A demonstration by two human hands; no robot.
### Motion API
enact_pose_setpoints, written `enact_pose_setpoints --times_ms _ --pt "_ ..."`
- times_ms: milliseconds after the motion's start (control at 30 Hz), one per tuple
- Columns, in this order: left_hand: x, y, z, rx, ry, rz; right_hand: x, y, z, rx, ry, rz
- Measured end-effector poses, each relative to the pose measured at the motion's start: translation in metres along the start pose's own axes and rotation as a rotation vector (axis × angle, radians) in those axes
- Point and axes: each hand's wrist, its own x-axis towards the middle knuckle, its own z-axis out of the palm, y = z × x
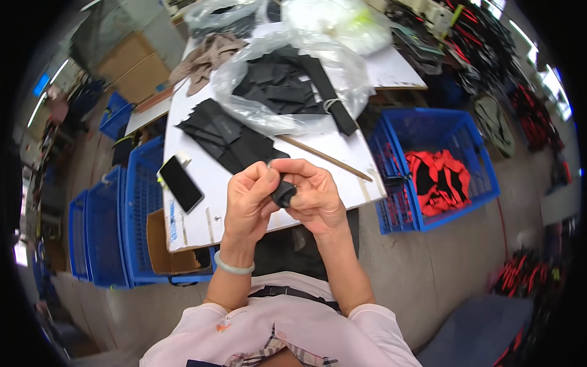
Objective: Manually fold and prepare black fabric strips using a wooden rod as an aid in a manufacturing facility.
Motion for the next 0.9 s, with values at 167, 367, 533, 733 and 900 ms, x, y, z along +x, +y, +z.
enact_pose_setpoints --times_ms 167,367,533,733,900 --pt "0.002 -0.015 -0.010 0.065 0.101 0.063 -0.006 -0.007 0.016 -0.455 0.233 -0.120" --pt "0.001 -0.016 -0.018 0.023 -0.015 -0.065 -0.016 0.006 -0.016 -0.151 0.105 0.000" --pt "0.004 -0.018 -0.018 0.182 -0.001 -0.033 -0.019 -0.001 -0.019 -0.253 0.272 -0.109" --pt "0.008 -0.021 -0.031 0.394 -0.143 -0.001 -0.024 -0.005 -0.021 -0.335 0.355 -0.144" --pt "0.013 -0.026 -0.030 1.216 -0.162 0.556 -0.023 -0.003 -0.015 -0.348 0.468 -0.155"
